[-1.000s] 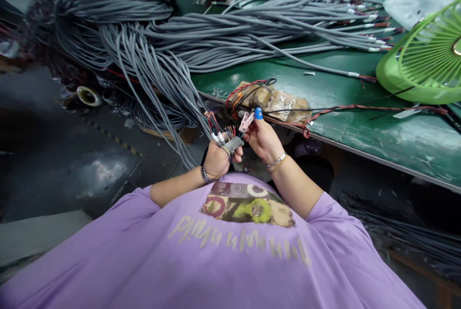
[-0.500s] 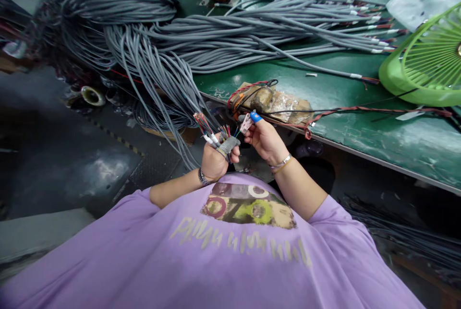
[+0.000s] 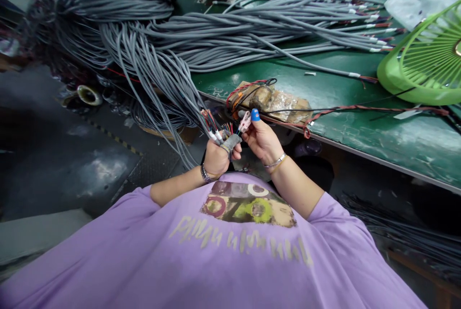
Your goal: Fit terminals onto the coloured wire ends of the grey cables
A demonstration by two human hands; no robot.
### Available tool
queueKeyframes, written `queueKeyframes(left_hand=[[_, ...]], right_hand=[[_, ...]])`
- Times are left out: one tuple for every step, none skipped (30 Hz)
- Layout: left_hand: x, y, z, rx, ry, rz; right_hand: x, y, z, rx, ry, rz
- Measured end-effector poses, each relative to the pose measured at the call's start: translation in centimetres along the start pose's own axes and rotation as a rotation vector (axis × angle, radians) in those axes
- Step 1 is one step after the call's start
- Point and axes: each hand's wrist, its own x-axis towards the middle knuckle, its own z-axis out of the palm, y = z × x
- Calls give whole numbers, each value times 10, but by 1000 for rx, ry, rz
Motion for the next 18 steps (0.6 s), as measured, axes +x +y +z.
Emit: queueKeyframes(left_hand=[[0, 0, 0, 0, -2, -2], [-1, 0, 0, -4, -3, -4], [-1, 1, 0, -10, -5, -5], [-2, 2, -1, -16, -7, -7], [-3, 2, -2, -19, -8, -12], [-5, 3, -3, -20, -8, -17], [-6, 3, -5, -20, -10, -22], [-7, 4, -7, -21, -15, -24], [-8, 4, -9, -26, -25, -27], [-9, 5, -11, -35, -39, -33], [-9, 5, -14, -46, -55, -43], [-9, 5, -16, -59, -70, -58], [-8, 4, -18, -70, -86, -75], [-8, 3, -20, -80, -100, -90], [-7, 2, -21, -91, -113, -99], [-6, 1, -22, -104, -125, -103], [-5, 0, -22, -121, -133, -101], [-4, -1, -22, -141, -138, -96]], right_hand=[[-1, 0, 0, 15, 3, 11], [-2, 0, 1, 30, 4, 28], [-3, 0, 0, 46, 4, 47], [-4, -1, 0, 62, 4, 64], [-5, -2, -1, 79, 4, 78], [-6, -3, -3, 94, 2, 92], [-7, -3, -5, 104, -4, 105], [-8, -4, -8, 108, -13, 117], [-8, -4, -12, 108, -25, 127], [-9, -4, -15, 107, -34, 140], [-10, -4, -19, 107, -39, 155], [-12, -4, -22, 109, -39, 175], [-13, -3, -25, 112, -31, 196], [-15, -3, -28, 112, -20, 218], [-17, -3, -31, 107, -7, 237], [-20, -3, -35, 94, 9, 249], [-22, -3, -38, 74, 24, 254], [-24, -4, -42, 50, 39, 254]])
